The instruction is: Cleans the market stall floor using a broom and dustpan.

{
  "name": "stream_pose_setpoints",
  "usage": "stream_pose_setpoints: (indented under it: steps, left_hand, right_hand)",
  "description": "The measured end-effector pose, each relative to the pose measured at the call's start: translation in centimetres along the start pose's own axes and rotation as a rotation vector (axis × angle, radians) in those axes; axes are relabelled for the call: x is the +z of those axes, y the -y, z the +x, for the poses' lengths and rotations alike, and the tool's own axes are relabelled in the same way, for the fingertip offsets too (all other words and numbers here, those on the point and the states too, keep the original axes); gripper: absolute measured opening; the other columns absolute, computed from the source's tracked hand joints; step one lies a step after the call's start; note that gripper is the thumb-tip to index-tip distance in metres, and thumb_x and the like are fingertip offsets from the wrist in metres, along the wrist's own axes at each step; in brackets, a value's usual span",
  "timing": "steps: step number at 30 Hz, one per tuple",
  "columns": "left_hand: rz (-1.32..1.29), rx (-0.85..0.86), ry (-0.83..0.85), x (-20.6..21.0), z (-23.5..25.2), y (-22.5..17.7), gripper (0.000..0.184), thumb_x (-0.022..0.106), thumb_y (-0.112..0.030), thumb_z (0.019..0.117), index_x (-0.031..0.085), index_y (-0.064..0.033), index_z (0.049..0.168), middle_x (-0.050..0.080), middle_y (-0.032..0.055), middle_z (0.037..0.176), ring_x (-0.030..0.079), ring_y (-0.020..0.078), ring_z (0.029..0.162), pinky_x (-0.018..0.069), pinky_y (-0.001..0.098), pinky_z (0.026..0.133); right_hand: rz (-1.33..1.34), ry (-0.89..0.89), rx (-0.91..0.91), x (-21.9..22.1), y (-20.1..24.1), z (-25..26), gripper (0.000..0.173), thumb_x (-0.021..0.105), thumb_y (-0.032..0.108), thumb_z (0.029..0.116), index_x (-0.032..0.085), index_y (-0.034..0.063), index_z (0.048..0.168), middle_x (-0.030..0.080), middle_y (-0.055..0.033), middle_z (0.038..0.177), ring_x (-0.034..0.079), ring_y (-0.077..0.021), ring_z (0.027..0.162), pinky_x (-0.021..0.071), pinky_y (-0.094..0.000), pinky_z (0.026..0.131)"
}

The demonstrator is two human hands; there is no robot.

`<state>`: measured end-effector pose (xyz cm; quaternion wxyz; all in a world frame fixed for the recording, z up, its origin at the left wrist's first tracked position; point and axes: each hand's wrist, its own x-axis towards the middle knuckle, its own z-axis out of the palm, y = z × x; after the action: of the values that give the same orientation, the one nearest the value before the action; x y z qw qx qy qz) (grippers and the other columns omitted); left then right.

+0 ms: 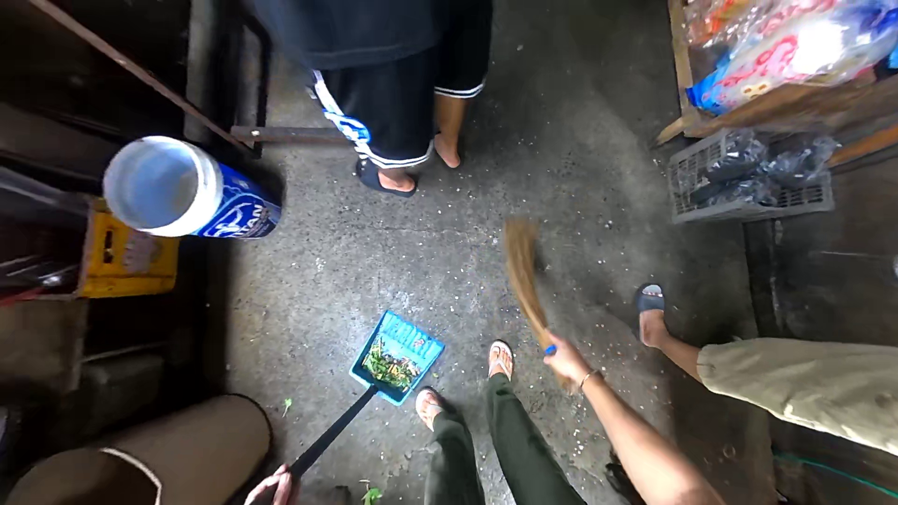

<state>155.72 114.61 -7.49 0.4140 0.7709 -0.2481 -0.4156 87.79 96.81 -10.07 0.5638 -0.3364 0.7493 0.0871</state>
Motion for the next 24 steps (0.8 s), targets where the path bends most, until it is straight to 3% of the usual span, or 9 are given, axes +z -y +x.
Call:
stream_pose_setpoints:
  steps: [3, 5, 7, 10, 14, 16, 19, 22, 24]
  left_hand:
    - [0.016, 0.004, -0.063, 1.3, 0.4, -0.1, 0.037, 0.075, -0.016, 0.0931, 0.061, -0.0061, 0.126, 0.067, 0.0144, 0.127, 0.069, 0.0304, 0.109, 0.0619, 0.0520, 0.084]
    - [0.012, -0.005, -0.099, 1.9, 0.2, -0.8, 0.036, 0.075, -0.017, 0.0921, 0.062, -0.0066, 0.125, 0.068, 0.0136, 0.125, 0.070, 0.0281, 0.105, 0.0623, 0.0477, 0.080]
    - [-0.024, -0.019, -0.145, 2.1, -0.8, -1.4, 0.035, 0.075, -0.016, 0.0913, 0.064, -0.0061, 0.123, 0.069, 0.0141, 0.124, 0.070, 0.0284, 0.104, 0.0624, 0.0474, 0.080]
    - [-0.111, -0.043, -0.243, 0.3, -3.0, -1.2, 0.032, 0.073, -0.016, 0.0918, 0.064, -0.0048, 0.121, 0.069, 0.0157, 0.122, 0.070, 0.0298, 0.104, 0.0627, 0.0484, 0.081]
    - [-0.218, -0.077, -0.374, -3.8, -6.8, 0.9, 0.029, 0.070, -0.015, 0.0956, 0.063, -0.0045, 0.122, 0.069, 0.0163, 0.121, 0.070, 0.0307, 0.102, 0.0622, 0.0491, 0.082]
    - [-0.259, -0.084, -0.437, -5.7, -8.2, 3.0, 0.031, 0.070, -0.015, 0.0947, 0.062, -0.0041, 0.122, 0.068, 0.0161, 0.121, 0.070, 0.0310, 0.104, 0.0618, 0.0504, 0.084]
    - [-0.240, -0.073, -0.480, -7.2, -9.4, 6.1, 0.033, 0.072, -0.016, 0.0941, 0.062, -0.0042, 0.123, 0.068, 0.0148, 0.124, 0.068, 0.0297, 0.109, 0.0608, 0.0501, 0.088]
    - [-0.221, -0.124, -0.554, -7.2, -9.5, 7.0, 0.031, 0.072, -0.018, 0.0943, 0.063, -0.0058, 0.122, 0.068, 0.0126, 0.120, 0.069, 0.0264, 0.104, 0.0617, 0.0467, 0.084]
    - [-0.252, -0.168, -0.591, -7.9, -9.9, 7.7, 0.032, 0.072, -0.019, 0.0952, 0.063, -0.0067, 0.123, 0.069, 0.0131, 0.120, 0.070, 0.0276, 0.104, 0.0625, 0.0484, 0.083]
  right_hand:
    - [-0.380, 0.261, -0.104, 6.8, 1.4, -3.5, 0.087, 0.072, 0.012, 0.0893, 0.028, 0.0215, 0.165, 0.062, -0.0239, 0.138, 0.060, -0.0411, 0.127, 0.0481, -0.0611, 0.106]
    - [-0.539, 0.346, -0.189, 7.9, 1.8, -6.1, 0.087, 0.071, 0.016, 0.0883, 0.030, 0.0263, 0.164, 0.062, -0.0205, 0.139, 0.060, -0.0392, 0.128, 0.0487, -0.0612, 0.105]
    - [-0.576, 0.345, -0.247, 5.2, 3.3, -8.7, 0.084, 0.071, 0.017, 0.0913, 0.031, 0.0311, 0.163, 0.061, -0.0173, 0.142, 0.060, -0.0366, 0.129, 0.0473, -0.0588, 0.109]
    - [-0.418, 0.206, -0.284, -1.3, 6.3, -10.4, 0.081, 0.075, 0.010, 0.0906, 0.038, 0.0258, 0.161, 0.064, -0.0201, 0.137, 0.066, -0.0363, 0.119, 0.0523, -0.0566, 0.104]
    - [-0.285, -0.036, -0.234, -5.5, 12.1, -5.7, 0.084, 0.076, 0.006, 0.0875, 0.038, 0.0179, 0.161, 0.063, -0.0256, 0.133, 0.067, -0.0401, 0.112, 0.0539, -0.0605, 0.096]
    - [-0.194, -0.087, -0.167, -2.4, 16.0, -3.8, 0.079, 0.075, 0.007, 0.0879, 0.041, 0.0129, 0.158, 0.063, -0.0262, 0.131, 0.068, -0.0398, 0.108, 0.0554, -0.0594, 0.093]
    - [-0.218, 0.012, -0.114, 8.4, 19.5, -4.7, 0.071, 0.075, 0.007, 0.0876, 0.047, 0.0083, 0.153, 0.065, -0.0249, 0.129, 0.067, -0.0376, 0.111, 0.0540, -0.0567, 0.096]
    - [-0.591, 0.205, -0.139, 19.9, 17.9, -6.3, 0.068, 0.076, 0.017, 0.0868, 0.051, 0.0070, 0.149, 0.067, -0.0240, 0.128, 0.065, -0.0387, 0.118, 0.0512, -0.0589, 0.102]
    - [-0.800, 0.346, -0.171, 23.3, 17.2, -8.2, 0.079, 0.075, 0.018, 0.0858, 0.043, 0.0170, 0.158, 0.065, -0.0233, 0.133, 0.063, -0.0408, 0.123, 0.0491, -0.0621, 0.103]
